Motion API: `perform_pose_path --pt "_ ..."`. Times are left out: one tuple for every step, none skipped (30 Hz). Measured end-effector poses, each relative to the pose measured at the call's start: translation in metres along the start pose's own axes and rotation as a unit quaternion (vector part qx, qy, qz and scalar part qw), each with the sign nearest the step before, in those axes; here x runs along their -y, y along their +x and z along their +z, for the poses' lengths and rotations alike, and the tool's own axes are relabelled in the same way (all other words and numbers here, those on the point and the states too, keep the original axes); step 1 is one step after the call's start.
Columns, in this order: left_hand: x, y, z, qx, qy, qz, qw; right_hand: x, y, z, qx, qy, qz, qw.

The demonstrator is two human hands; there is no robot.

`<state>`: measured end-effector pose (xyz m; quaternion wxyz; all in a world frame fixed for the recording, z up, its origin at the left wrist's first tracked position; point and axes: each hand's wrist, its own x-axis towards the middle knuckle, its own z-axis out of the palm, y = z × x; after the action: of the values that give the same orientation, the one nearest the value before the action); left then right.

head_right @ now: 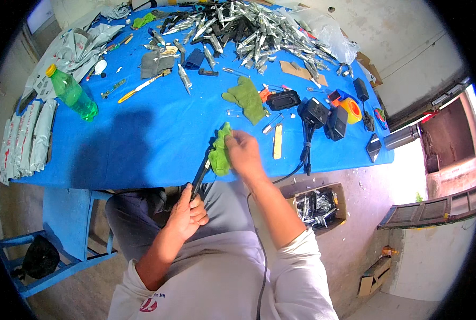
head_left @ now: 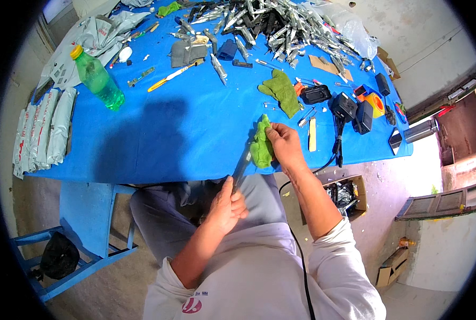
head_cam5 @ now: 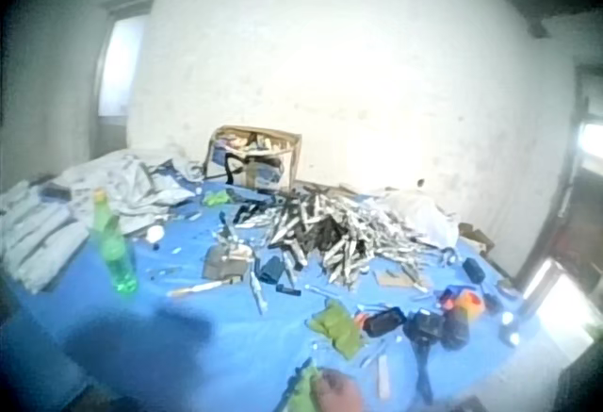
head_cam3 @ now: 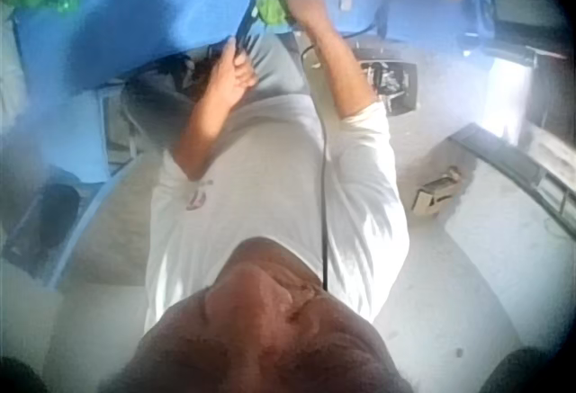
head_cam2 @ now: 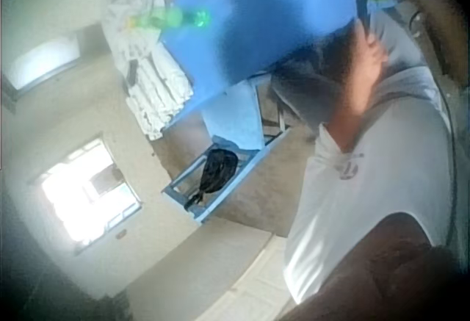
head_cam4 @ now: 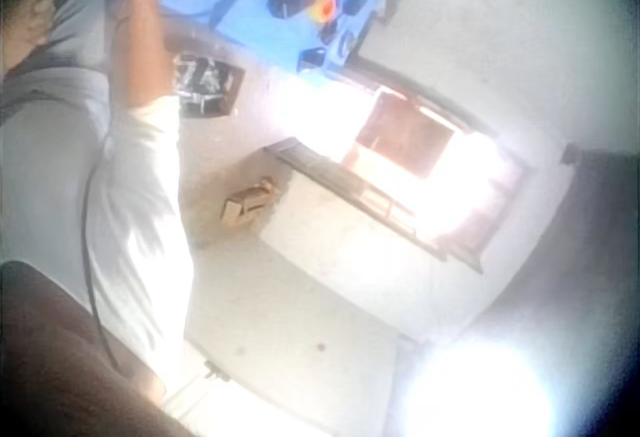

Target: The person cleans a soldering iron tip using a green cloth and a small wooden stick. They repeatedly wipe the tip with the cloth and scrape it with the stick while seated at a cluttered workbench.

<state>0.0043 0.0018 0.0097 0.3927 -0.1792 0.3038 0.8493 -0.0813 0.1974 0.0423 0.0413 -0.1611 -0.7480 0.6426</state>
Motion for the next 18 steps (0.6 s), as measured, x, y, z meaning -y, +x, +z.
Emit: perform_pose_path --pt "0.001 0.0 0.001 0.001 0.0 -0.004 1.0 -0.004 0.002 0.001 -0.004 0.028 0.0 1.0" --pt "0.002 0.0 0.001 0.007 -0.001 -0.006 1.0 -0.005 0.002 0.002 -0.007 0.056 0.0 0.998" --pt "0.003 0.0 -0.001 0.012 -0.003 -0.007 1.0 -0.003 0.001 0.004 -0.003 0.074 0.01 0.997" --pt "0.004 0.0 -0.002 0.017 -0.005 -0.007 1.0 0.003 -0.002 0.007 0.002 0.093 0.021 0.995" --pt "0.005 0.0 -0.004 0.02 -0.011 -0.009 1.0 0.007 -0.005 0.01 0.006 0.112 0.031 0.993" --pt "0.006 0.0 -0.005 0.025 -0.016 -0.011 1.0 0.011 -0.007 0.012 0.013 0.123 0.036 0.992" --pt "0.007 0.0 -0.006 0.029 -0.021 -0.012 0.999 0.013 -0.01 0.014 0.021 0.135 0.04 0.99" --pt "0.007 -0.001 -0.007 0.035 -0.023 -0.011 0.999 0.015 -0.011 0.016 0.029 0.147 0.045 0.988" --pt "0.007 -0.002 -0.006 0.041 -0.025 -0.01 0.999 0.014 -0.011 0.017 0.024 0.157 0.048 0.986" --pt "0.007 -0.002 -0.006 0.048 -0.026 -0.01 0.998 0.013 -0.01 0.017 0.019 0.166 0.052 0.985" --pt "0.007 -0.003 -0.005 0.052 -0.025 -0.007 0.998 0.013 -0.01 0.018 0.014 0.176 0.056 0.983" --pt "0.007 -0.004 -0.004 0.057 -0.023 -0.005 0.998 0.013 -0.011 0.02 0.007 0.179 0.061 0.982" --pt "0.007 -0.005 -0.002 0.061 -0.021 -0.003 0.998 0.015 -0.013 0.023 0.0 0.182 0.067 0.981" --pt "0.007 -0.007 0.0 0.062 -0.016 -0.001 0.998 0.015 -0.014 0.024 -0.008 0.184 0.073 0.98" --pt "0.006 -0.009 0.003 0.063 -0.01 0.002 0.998 0.015 -0.014 0.024 0.012 0.187 0.076 0.979" --pt "0.006 -0.011 0.006 0.064 -0.005 0.004 0.998 0.014 -0.014 0.023 0.032 0.189 0.079 0.978" --pt "0.008 -0.014 0.008 0.069 -0.002 -0.004 0.998 0.014 -0.015 0.022 0.053 0.192 0.081 0.977" --pt "0.01 -0.016 0.01 0.074 0.002 -0.012 0.997 0.016 -0.016 0.022 0.062 0.203 0.063 0.975"
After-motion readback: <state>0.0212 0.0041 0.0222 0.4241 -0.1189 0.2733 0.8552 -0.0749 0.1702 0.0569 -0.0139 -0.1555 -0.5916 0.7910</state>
